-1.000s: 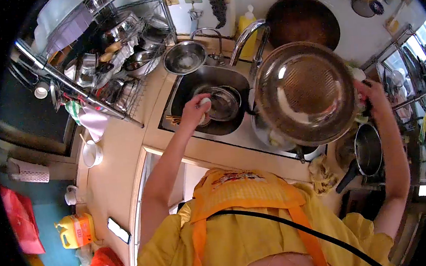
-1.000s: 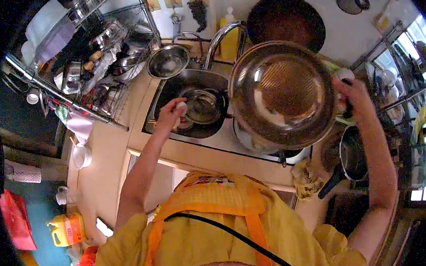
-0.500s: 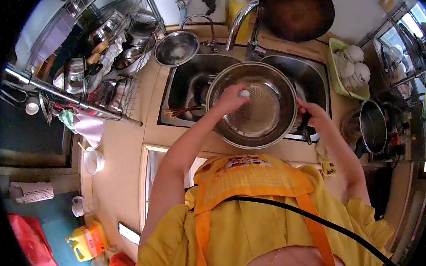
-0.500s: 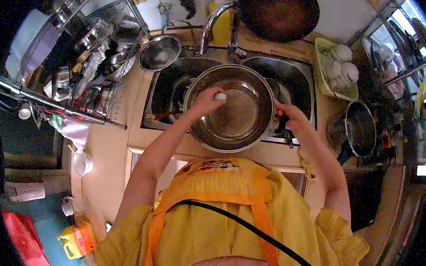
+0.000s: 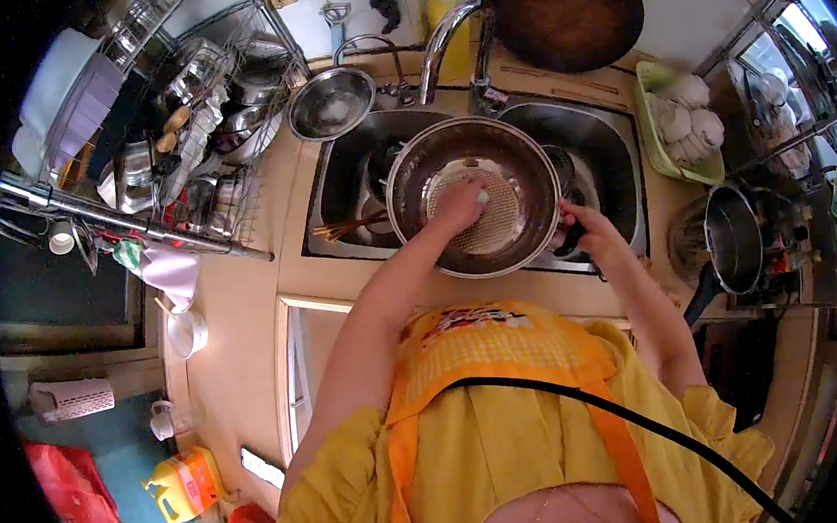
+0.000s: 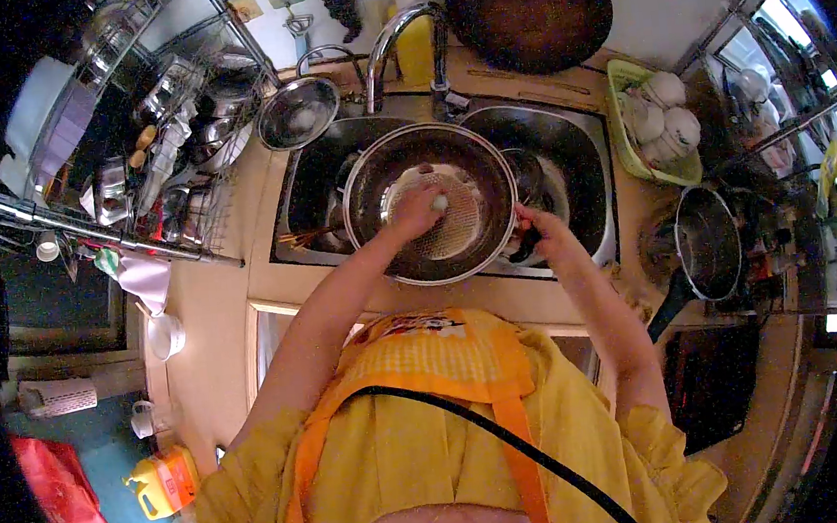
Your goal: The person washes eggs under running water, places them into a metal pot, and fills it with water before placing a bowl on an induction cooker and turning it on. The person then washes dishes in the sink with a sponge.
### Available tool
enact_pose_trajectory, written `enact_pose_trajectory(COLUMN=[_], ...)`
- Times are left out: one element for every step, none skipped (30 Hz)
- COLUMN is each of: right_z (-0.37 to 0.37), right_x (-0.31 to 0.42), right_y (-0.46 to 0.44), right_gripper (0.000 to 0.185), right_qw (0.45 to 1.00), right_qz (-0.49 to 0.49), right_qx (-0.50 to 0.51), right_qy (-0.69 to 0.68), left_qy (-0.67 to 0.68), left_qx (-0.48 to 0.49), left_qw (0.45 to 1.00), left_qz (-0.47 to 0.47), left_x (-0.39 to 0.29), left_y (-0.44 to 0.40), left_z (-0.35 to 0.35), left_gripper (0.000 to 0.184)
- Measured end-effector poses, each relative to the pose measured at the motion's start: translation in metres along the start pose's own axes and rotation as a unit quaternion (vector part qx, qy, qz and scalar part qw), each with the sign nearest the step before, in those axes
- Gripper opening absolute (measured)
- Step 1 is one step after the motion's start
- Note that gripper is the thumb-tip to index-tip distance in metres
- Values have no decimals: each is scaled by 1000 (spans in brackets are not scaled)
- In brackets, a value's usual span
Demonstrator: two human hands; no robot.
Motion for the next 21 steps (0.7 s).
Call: enact_pose_trajectory(right_z=[3,5,4,4,6,8,9,10,9,8,8,9,10,10,11,12,15,17,20,23,23], right_x=[-1,-1,-1,-1,-2,-4,-6,-7,-7,-7,-7,-7,-7,-7,-7,-7,-9,-12,-13,-13,-12], right_y=[-1,-2,-2,-1,-3,-5,-6,-7,-6,-5,-6,-7,-7,-8,-8,-9,-12,-15,-17,-19,-19], right_gripper=[8,8,8,8,10,12,16,16,16,16,16,16,16,16,16,16,15,14,13,12,11], right_qw=[1000,1000,1000,1000,1000,1000,1000,1000,1000,1000,1000,1000,1000,1000,1000,1000,1000,1000,1000,999,999], right_qz=[0,0,-1,-2,-3,-4,-5,-6,-6,-6,-8,-9,-9,-8,-7,-6,0,6,11,13,15], right_qx=[-5,4,13,22,14,5,-3,-5,-6,-8,-5,-1,3,10,17,25,25,25,26,30,35], right_qy=[7,9,11,13,10,7,4,1,-2,-6,-8,-11,-14,-11,-7,-3,0,2,5,15,25], left_qy=[-12,-25,-38,-40,-43,-47,-49,-52,-55,-54,-52,-51,-52,-52,-53,-59,-65,-70,-67,-63,-59], left_qx=[-7,-14,-21,-25,-29,-34,-37,-41,-45,-33,-22,-11,-11,-11,-10,-16,-21,-26,-9,8,24], left_qw=[1000,1000,999,999,998,997,997,997,997,998,998,998,998,998,998,997,996,995,997,998,998], left_qz=[-4,-7,-10,-25,-39,-53,-42,-30,-19,-19,-20,-21,-29,-37,-45,-53,-61,-68,-43,-18,7], left_x=[1,3,7,11,15,14,13,12,10,8,6,6,6,7,9,12,14,12,11,10,9], left_y=[-1,-2,-3,-4,-5,-4,-3,-2,-2,-2,-3,-4,-4,-4,-3,-4,-4,-3,-3,-4,-4], left_z=[-3,-8,-12,-15,-18,-18,-18,-19,-18,-17,-15,-15,-15,-14,-15,-17,-19,-19,-19,-19,-19], left_gripper=[36,35,35,35,36,37,38,40,41,42,43,44,44,44,44,44,44,45,45,45,45])
Point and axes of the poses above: each hand's wrist, its own y-axis away from the middle knuckle, its own z-axis out of the back of the hand, x = y × z, the point moved 3 cm from there along -y, towards the middle knuckle, and after that the axes turned 13 degrees about y, right-handed, at the moved point
